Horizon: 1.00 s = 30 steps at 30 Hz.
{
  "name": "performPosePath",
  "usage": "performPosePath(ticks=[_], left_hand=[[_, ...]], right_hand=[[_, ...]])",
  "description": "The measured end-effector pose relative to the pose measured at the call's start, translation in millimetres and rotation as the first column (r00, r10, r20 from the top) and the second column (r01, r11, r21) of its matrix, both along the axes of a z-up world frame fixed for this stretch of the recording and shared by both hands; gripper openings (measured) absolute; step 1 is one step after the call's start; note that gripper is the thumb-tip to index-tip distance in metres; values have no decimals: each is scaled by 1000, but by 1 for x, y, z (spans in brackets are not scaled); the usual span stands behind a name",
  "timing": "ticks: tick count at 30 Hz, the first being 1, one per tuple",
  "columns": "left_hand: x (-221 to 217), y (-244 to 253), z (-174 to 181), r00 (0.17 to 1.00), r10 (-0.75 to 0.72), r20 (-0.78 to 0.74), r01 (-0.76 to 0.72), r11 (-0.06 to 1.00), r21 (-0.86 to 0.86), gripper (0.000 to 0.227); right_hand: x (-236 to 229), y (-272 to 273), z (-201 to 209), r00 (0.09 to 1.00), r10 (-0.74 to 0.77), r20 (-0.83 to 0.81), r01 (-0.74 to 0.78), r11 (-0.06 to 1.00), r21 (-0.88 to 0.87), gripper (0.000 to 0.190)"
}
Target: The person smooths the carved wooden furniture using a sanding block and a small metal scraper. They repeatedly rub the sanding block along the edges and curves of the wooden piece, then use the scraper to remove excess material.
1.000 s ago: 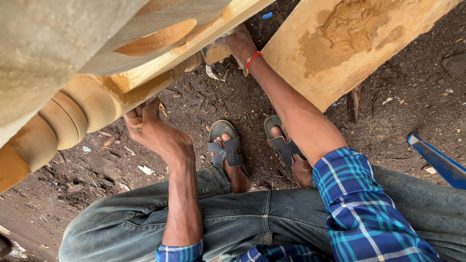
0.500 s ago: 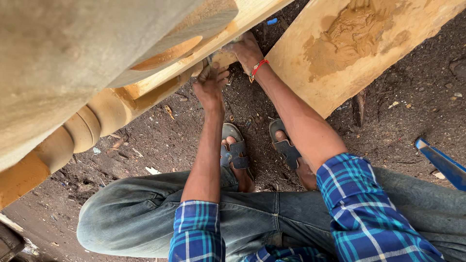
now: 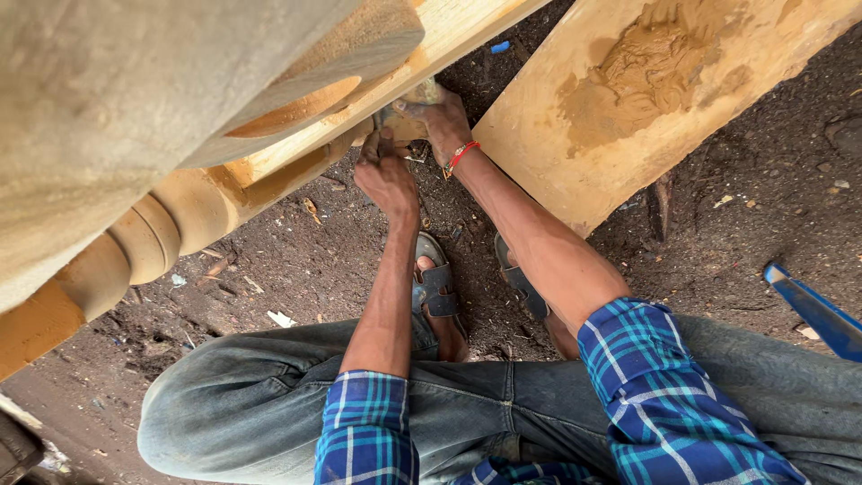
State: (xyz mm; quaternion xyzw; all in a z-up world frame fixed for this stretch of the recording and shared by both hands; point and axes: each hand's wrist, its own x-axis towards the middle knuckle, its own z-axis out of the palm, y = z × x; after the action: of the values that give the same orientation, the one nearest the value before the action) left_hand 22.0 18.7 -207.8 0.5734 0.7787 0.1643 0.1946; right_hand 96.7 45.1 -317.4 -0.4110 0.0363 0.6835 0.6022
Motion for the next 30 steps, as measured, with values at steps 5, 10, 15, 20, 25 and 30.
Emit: performPosePath(ticks=[5,10,15,20,25,30], left_hand=[[-10,-7,0,813,85,576,-125,992,30,22],[-10,5,-3,640,265,721,-136,963,-234,23],[-3,5,-9,673,231,703,-157,973,-169,23],[2,-5,-14,711,222,668,-227,970,-81,23],[-4,-4,-8,741,210,638,-204,975,-85,23],[-6,-3,-9,729,194,657,-191,979,-77,24]], right_hand=[[8,13,-3,958,94,270,-99,995,3,34],[42,18,11,934,216,285,-214,976,-41,32],[46,16,17,864,294,410,-280,955,-95,48],[38,10,10,932,243,267,-230,970,-81,44],[30,4,14,988,92,122,-99,994,49,45],[31,8,14,933,224,283,-204,974,-98,38]])
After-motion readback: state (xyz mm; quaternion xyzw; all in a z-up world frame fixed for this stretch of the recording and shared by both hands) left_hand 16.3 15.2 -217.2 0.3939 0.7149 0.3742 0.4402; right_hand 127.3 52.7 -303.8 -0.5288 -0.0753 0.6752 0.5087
